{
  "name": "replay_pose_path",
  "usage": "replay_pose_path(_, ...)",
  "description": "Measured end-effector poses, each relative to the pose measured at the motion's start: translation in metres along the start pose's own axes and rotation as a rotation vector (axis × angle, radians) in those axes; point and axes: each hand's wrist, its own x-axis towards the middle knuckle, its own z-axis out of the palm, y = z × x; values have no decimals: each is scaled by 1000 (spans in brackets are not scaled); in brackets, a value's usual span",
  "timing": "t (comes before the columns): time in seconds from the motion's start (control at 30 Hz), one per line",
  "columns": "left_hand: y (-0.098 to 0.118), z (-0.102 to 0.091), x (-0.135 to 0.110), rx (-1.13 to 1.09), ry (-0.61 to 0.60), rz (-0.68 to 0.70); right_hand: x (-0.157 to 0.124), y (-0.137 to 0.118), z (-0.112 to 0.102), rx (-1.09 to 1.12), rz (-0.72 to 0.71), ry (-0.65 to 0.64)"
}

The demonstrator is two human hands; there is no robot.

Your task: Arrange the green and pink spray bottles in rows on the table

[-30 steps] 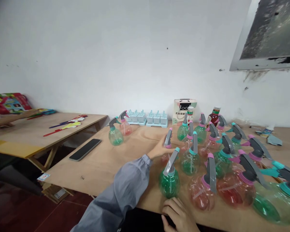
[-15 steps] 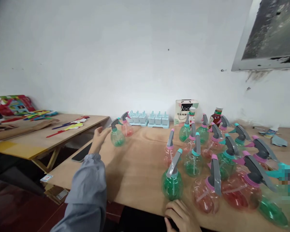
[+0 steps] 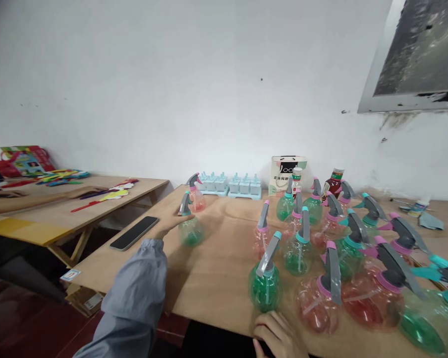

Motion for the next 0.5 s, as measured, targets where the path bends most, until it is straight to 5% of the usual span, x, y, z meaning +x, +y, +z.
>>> replay_pose_path(0.2,6,50,-24,-537,-93,-36,1,-1,-1,21,2,3)
replay_pose_path(0.33,12,77,-33,-720,-115,2,2,-2,-1,34,6,0)
replay_pose_path(0.5,20,97,-32,-807,-283,74,1,0,0,15,-2,-2)
